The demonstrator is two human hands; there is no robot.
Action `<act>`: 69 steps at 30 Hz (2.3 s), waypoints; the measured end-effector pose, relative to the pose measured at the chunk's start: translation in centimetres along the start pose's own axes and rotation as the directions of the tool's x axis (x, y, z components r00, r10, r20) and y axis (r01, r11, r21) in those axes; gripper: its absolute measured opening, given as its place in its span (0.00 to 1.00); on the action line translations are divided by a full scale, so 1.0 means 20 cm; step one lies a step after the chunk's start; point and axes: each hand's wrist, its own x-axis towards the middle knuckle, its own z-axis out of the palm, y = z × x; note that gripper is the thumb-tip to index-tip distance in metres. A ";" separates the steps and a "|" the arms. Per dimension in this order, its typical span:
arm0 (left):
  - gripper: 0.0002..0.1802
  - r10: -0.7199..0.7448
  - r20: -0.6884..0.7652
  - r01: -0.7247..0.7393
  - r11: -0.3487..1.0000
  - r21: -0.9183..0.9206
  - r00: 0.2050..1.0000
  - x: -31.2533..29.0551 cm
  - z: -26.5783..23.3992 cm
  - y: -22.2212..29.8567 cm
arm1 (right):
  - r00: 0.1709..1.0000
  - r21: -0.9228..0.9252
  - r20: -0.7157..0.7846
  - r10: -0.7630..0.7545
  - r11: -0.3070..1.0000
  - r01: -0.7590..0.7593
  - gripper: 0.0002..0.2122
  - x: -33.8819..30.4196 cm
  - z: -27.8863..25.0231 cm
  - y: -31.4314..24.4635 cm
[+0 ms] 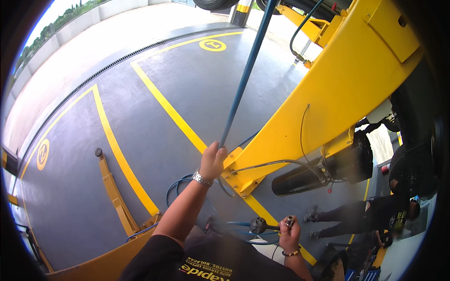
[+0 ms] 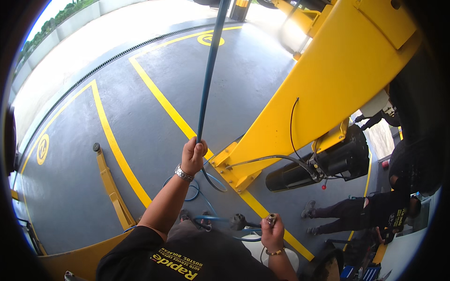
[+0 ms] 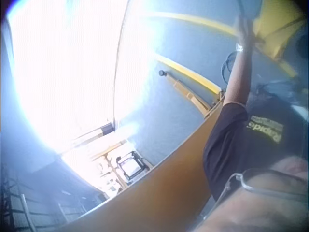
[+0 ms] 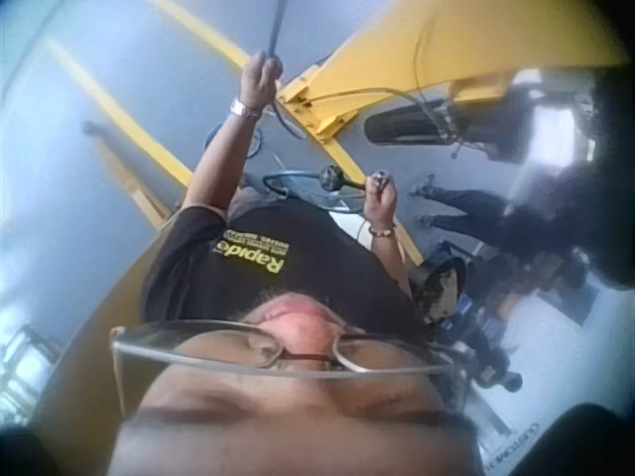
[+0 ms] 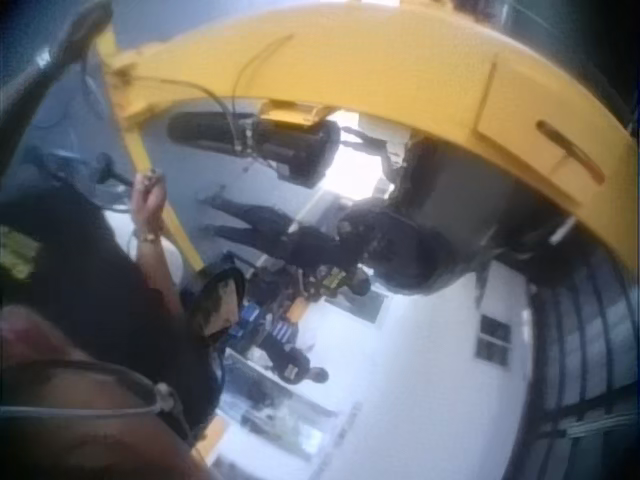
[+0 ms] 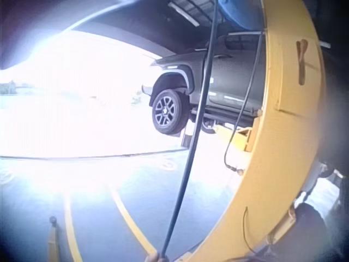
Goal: The person assembles a pneumatic fitting by attaching a hose to a metal connector using a wrench. They tighten the connection, inspect the assembly, and then place the wrench back in a toolbox. The person then picks up a clipboard and walks toward a vehicle lift.
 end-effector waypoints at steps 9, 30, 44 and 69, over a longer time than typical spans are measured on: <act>0.24 -0.456 -0.130 0.453 0.728 0.514 0.881 -0.80 -0.32 -0.39 | 0.992 -0.093 0.008 -0.127 0.988 0.127 0.09 -0.14 0.26 -0.06; 0.24 -0.358 0.009 0.348 0.914 0.211 0.934 0.04 -0.09 -0.28 | 0.994 -0.071 -0.113 -0.006 0.997 -0.002 0.12 -0.35 0.28 0.03; 0.25 -0.356 0.048 0.325 0.894 0.309 0.933 0.21 0.13 -0.20 | 0.976 -0.121 -0.213 -0.052 0.992 0.026 0.12 -0.36 0.20 0.13; 0.22 -0.541 -0.101 0.550 0.814 0.187 0.835 -0.33 -0.06 -0.38 | 0.956 -0.432 -0.050 -0.290 0.869 0.241 0.12 -0.21 0.09 0.20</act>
